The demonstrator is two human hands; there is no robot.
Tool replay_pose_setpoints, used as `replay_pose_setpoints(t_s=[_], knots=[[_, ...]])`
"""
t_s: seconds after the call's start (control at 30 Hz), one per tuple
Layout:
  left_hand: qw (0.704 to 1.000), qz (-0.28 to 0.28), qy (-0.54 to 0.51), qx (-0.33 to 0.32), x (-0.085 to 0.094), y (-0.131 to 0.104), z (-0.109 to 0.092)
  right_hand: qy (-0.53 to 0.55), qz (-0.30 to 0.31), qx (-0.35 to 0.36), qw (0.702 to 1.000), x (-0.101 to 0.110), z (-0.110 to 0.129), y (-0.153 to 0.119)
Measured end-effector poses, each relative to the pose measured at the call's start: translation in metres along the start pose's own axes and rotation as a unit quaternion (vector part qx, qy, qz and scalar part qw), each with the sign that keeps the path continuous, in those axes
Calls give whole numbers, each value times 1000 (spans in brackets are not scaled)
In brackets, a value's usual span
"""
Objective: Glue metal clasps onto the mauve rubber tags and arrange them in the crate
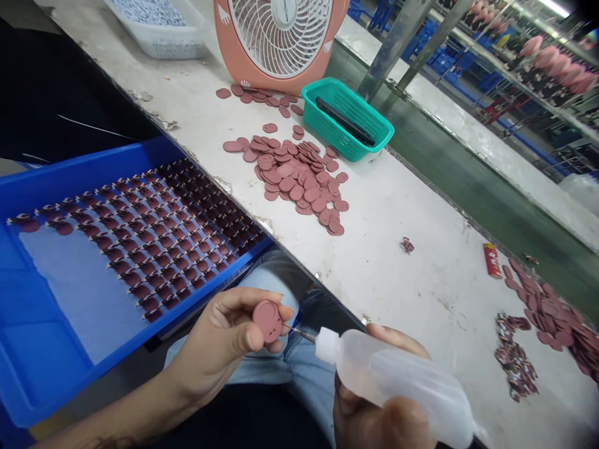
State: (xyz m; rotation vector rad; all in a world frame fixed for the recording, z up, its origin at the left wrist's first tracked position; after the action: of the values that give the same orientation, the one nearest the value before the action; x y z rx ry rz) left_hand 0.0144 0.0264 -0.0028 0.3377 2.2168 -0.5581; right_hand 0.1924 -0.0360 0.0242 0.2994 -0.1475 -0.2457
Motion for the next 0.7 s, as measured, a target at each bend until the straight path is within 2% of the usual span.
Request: replay_pose_setpoints(t_s=[0.07, 0.13, 0.27, 0.37, 0.5, 0.63, 0.7], knots=[[1000, -2, -1, -1, 1, -1, 0, 72, -37, -26, 996, -5, 4, 4], [1000, -5, 1, 0, 1, -2, 0, 75, -49, -17, 996, -10, 6, 8], [1000, -11, 6, 2, 2, -2, 0, 30, -18, 44, 998, -14, 11, 14], [1000, -14, 3, 8, 2, -2, 1, -5, -3, 0, 1000, -14, 13, 13], [999, -33, 1, 23, 4, -2, 2, 26, 15, -26, 999, -12, 14, 10], [998, -54, 6, 42, 7, -3, 2, 30, 42, -47, 998, -5, 1, 13], [995, -92, 10, 46, 9, -4, 2, 72, 50, -64, 994, 0, -8, 20]])
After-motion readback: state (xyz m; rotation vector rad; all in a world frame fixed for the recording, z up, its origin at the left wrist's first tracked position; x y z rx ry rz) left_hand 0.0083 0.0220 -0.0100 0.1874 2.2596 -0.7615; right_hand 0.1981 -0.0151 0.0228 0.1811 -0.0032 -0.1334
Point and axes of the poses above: each hand's wrist, its own y-axis towards the middle knuckle, its own x-axis out of the back of the hand, z = x × y, the point moved 5 cm from there along y, towards the middle knuckle, and after that the axes turned 11 degrees about x, right-handed, at the moved point
